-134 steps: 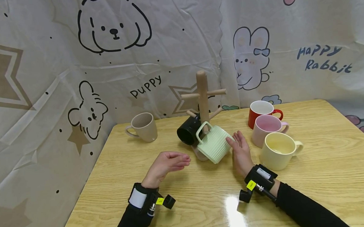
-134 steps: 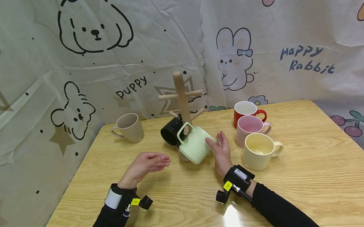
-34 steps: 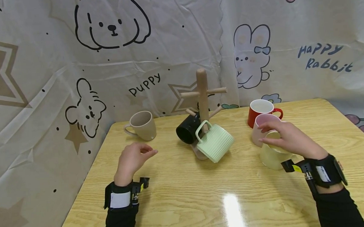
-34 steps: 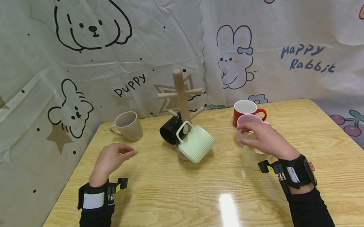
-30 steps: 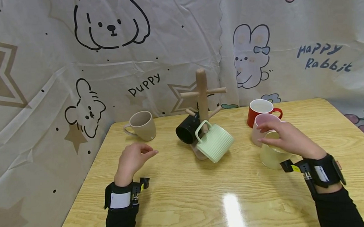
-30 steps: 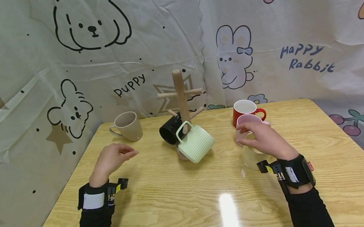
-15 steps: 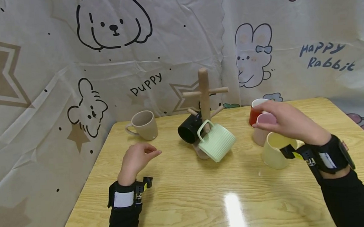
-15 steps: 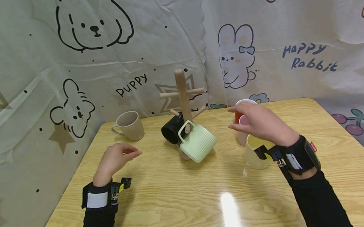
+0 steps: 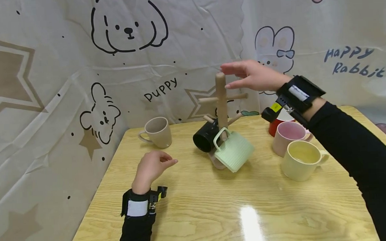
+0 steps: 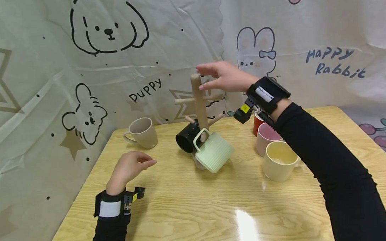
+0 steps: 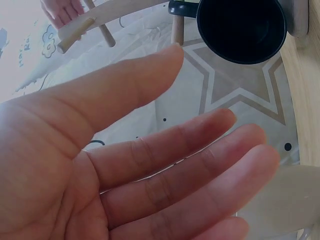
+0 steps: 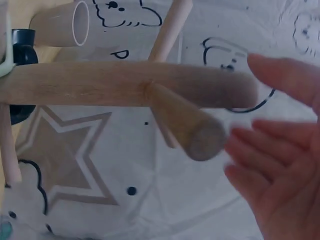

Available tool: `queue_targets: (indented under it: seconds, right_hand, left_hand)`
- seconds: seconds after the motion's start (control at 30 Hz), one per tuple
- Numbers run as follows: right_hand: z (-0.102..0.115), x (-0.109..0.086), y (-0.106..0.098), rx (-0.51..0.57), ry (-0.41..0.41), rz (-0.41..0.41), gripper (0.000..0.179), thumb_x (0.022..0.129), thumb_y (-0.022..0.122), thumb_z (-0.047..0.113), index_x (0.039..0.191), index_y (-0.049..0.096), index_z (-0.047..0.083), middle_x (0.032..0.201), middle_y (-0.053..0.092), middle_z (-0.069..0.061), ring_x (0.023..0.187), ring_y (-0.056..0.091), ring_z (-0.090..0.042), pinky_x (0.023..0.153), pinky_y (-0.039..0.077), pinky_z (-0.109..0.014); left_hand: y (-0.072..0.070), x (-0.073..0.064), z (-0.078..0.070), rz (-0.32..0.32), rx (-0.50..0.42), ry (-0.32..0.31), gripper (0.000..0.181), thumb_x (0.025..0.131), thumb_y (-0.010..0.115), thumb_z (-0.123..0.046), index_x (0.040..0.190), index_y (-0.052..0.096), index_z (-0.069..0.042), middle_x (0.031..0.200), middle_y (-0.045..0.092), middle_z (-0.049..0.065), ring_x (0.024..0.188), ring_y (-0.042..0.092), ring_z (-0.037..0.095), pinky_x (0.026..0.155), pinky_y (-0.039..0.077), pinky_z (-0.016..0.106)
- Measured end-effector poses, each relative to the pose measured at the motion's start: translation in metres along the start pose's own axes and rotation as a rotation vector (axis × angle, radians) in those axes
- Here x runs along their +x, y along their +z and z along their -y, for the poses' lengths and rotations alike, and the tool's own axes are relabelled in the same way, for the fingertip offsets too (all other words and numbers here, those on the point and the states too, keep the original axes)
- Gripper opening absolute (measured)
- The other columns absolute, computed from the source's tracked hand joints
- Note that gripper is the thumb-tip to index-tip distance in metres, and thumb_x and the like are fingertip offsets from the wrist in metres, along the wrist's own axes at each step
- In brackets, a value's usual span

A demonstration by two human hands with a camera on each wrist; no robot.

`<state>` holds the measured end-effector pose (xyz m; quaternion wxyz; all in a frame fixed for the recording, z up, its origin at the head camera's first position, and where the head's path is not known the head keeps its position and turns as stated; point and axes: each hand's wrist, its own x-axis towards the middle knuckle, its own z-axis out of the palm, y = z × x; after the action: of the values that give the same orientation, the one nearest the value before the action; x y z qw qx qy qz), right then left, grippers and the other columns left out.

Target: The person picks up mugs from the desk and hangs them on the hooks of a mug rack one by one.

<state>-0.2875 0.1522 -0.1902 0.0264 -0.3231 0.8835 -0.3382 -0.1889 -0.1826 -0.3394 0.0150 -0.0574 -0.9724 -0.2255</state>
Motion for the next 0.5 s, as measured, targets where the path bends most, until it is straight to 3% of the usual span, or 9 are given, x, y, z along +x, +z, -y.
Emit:
queue_targets:
  seconds: [0.13, 0.3, 0.5]
  right_hand:
    - [-0.011, 0.017, 0.004, 0.125, 0.036, 0.073, 0.051, 0.093, 0.055, 0.021, 0.141, 0.038, 0.014, 0.142, 0.044, -0.008, 0.131, 0.04, -0.024, 0.109, 0.031, -0.043]
    - [-0.022, 0.03, 0.009, 0.316, -0.004, 0.107, 0.04, 0.092, 0.056, 0.017, 0.131, 0.05, 0.01, 0.126, 0.06, -0.003, 0.122, 0.049, -0.016, 0.108, 0.033, -0.038]
    - [-0.032, 0.035, 0.014, 0.416, -0.098, 0.057, 0.029, 0.089, 0.06, 0.012, 0.116, 0.061, 0.005, 0.105, 0.069, 0.004, 0.106, 0.059, -0.012, 0.1, 0.042, -0.03]
  left_hand:
    - [0.002, 0.0, -0.001, 0.001, 0.0, 0.006, 0.025, 0.083, 0.067, -0.033, 0.09, 0.073, -0.009, 0.087, 0.07, 0.005, 0.079, 0.064, 0.021, 0.066, 0.051, 0.035]
    - [0.002, 0.002, -0.002, 0.006, 0.002, 0.009, 0.024, 0.083, 0.067, -0.033, 0.089, 0.073, -0.01, 0.087, 0.071, 0.005, 0.08, 0.064, 0.021, 0.066, 0.05, 0.035]
    - [0.003, 0.001, -0.003, 0.016, 0.003, 0.0, 0.024, 0.082, 0.067, -0.033, 0.087, 0.073, -0.01, 0.085, 0.071, 0.004, 0.079, 0.064, 0.02, 0.065, 0.05, 0.034]
